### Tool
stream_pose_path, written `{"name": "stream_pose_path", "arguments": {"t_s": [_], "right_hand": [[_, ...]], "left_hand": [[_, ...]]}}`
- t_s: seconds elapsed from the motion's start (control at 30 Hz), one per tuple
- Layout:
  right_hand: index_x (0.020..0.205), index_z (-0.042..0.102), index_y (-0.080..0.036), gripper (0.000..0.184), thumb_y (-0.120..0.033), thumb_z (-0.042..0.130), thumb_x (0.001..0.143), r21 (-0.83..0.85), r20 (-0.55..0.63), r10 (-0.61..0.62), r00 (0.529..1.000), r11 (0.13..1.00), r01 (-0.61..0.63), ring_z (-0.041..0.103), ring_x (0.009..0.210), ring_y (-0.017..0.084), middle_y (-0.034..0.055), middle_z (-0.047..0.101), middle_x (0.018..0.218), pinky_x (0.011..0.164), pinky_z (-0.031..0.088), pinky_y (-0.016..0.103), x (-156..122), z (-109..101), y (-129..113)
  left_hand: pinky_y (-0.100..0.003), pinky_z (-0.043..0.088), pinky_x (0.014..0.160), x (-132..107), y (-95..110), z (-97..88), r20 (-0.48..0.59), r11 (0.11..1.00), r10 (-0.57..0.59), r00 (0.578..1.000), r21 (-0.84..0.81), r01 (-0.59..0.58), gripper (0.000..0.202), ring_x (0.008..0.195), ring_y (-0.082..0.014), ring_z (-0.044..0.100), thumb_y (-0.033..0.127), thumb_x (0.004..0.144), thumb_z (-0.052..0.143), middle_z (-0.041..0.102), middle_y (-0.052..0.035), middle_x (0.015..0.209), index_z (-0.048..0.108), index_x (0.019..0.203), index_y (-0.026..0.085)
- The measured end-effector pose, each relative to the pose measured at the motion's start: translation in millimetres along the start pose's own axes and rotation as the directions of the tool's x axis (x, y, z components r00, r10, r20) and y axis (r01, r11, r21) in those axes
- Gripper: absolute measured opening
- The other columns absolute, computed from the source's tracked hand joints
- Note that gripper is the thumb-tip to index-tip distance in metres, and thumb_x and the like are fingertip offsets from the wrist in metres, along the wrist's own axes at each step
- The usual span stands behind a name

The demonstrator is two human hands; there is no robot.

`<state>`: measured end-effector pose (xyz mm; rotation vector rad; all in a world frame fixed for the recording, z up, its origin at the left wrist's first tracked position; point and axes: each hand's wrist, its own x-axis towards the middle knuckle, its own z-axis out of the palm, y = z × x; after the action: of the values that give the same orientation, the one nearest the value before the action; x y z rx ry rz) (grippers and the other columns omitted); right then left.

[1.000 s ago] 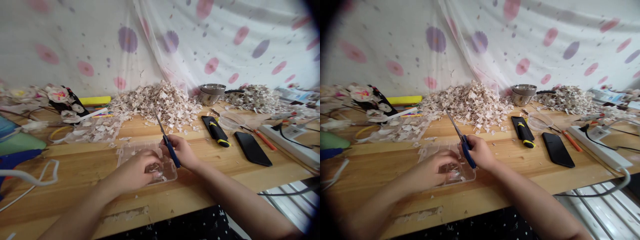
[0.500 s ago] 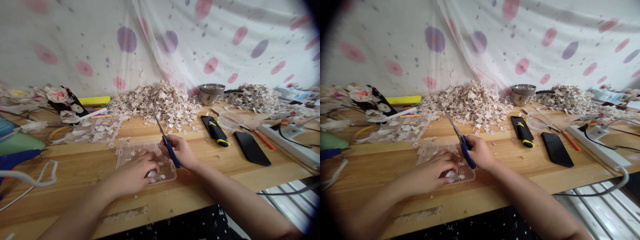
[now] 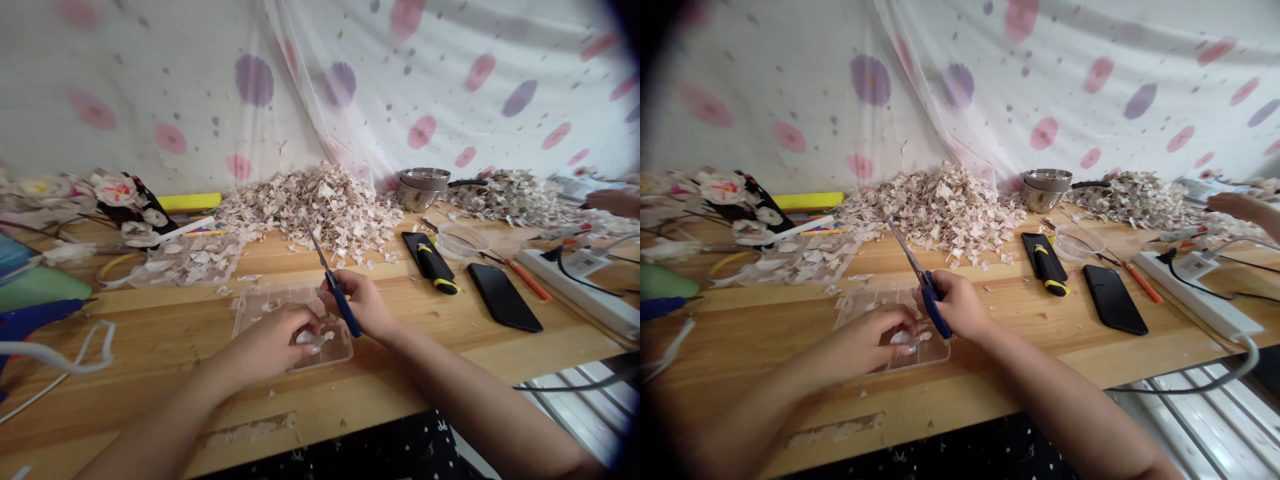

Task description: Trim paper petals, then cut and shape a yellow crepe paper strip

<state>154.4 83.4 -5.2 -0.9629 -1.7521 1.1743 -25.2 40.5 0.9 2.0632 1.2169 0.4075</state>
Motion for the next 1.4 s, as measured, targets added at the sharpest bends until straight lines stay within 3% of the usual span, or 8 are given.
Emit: {"name": "stream_pose_path", "arguments": {"t_s": [0.17,0.33,0.47,0.6,0.87,1.03,1.2,1.4], "right_hand": [[0.074,0.055,-0.016,0.012,-0.026,0.062,0.071,0.125,-0.024,0.05,0.998,0.991,-0.046,0.047,0.051,0.009,-0.0031,0.054,0.061,0.05,0.038,0.021,0,0,-3],[0.072,0.053,-0.016,0.021,-0.034,0.063,0.072,0.186,-0.062,0.095,0.994,0.979,-0.082,0.047,0.051,0.009,-0.0027,0.054,0.059,0.05,0.038,0.021,2,-2,-7],[0.07,0.052,-0.016,0.028,-0.041,0.064,0.074,0.176,0.033,0.13,0.991,0.975,-0.134,0.047,0.049,0.009,-0.0028,0.052,0.056,0.047,0.037,0.021,2,-2,-7],[0.062,0.048,-0.017,0.036,-0.045,0.067,0.071,0.18,0.137,0.164,0.977,0.966,-0.187,0.042,0.044,0.007,-0.0047,0.048,0.05,0.043,0.032,0.02,-2,3,-9],[0.061,0.052,-0.015,0.014,-0.022,0.063,0.068,0.164,0.116,0.207,0.971,0.96,-0.225,0.044,0.048,0.008,-0.0033,0.052,0.054,0.045,0.034,0.019,-6,9,-11],[0.062,0.05,-0.016,0.01,-0.019,0.059,0.067,0.176,0.076,0.183,0.98,0.965,-0.194,0.042,0.049,0.007,-0.0037,0.051,0.055,0.044,0.032,0.018,-5,7,-12],[0.067,0.053,-0.016,0.005,-0.016,0.058,0.066,0.101,0.022,0.069,0.997,0.992,-0.07,0.044,0.053,0.008,-0.0031,0.052,0.06,0.049,0.035,0.019,-3,3,-8],[0.07,0.054,-0.016,0.006,-0.016,0.058,0.066,0.102,-0.013,0.052,0.999,0.994,-0.05,0.045,0.052,0.009,-0.0033,0.052,0.061,0.049,0.036,0.02,-1,-1,-5]], "left_hand": [[-0.03,0.045,0.069,5,-2,-1.6,-0.172,0.921,-0.125,0.977,-0.386,0.05,0.014,0.075,-0.0174,0.057,0.024,0.07,0.061,0.062,-0.0015,0.079,0.058,0.082,0.018],[-0.031,0.048,0.065,7,-7,-3.8,-0.327,0.879,-0.166,0.93,-0.477,-0.011,0.017,0.068,-0.0173,0.061,0.029,0.073,0.061,0.065,-0.0022,0.076,0.06,0.085,0.017],[-0.033,0.049,0.068,4,-8,-3.2,-0.471,0.998,0.029,0.882,-0.039,-0.054,0.015,0.074,-0.0194,0.062,0.024,0.083,0.051,0.068,-0.0048,0.083,0.063,0.09,0.019],[-0.034,0.049,0.071,0,-8,-2.0,-0.409,0.815,0.391,0.824,0.571,-0.103,0.025,0.081,-0.0218,0.062,0.012,0.086,0.041,0.066,-0.0095,0.09,0.065,0.093,0.016],[-0.032,0.049,0.06,0,-5,0.0,-0.31,0.562,0.516,0.798,0.826,-0.043,0.026,0.068,-0.0206,0.06,0.015,0.089,0.04,0.064,-0.0105,0.083,0.065,0.094,0.009],[-0.033,0.049,0.066,0,-4,1.6,-0.352,0.684,0.411,0.841,0.729,-0.029,0.022,0.077,-0.0205,0.058,0.019,0.088,0.043,0.061,-0.0093,0.091,0.063,0.097,0.015],[-0.037,0.047,0.083,2,0,2.0,-0.445,0.926,0.261,0.857,0.365,-0.093,0.021,0.095,-0.0225,0.055,0.022,0.081,0.053,0.056,-0.0074,0.098,0.059,0.1,0.018],[-0.035,0.047,0.081,5,-2,2.0,-0.449,0.994,0.091,0.889,-0.018,-0.111,0.019,0.096,-0.0212,0.057,0.027,0.081,0.054,0.058,-0.0051,0.098,0.058,0.098,0.02]]}}
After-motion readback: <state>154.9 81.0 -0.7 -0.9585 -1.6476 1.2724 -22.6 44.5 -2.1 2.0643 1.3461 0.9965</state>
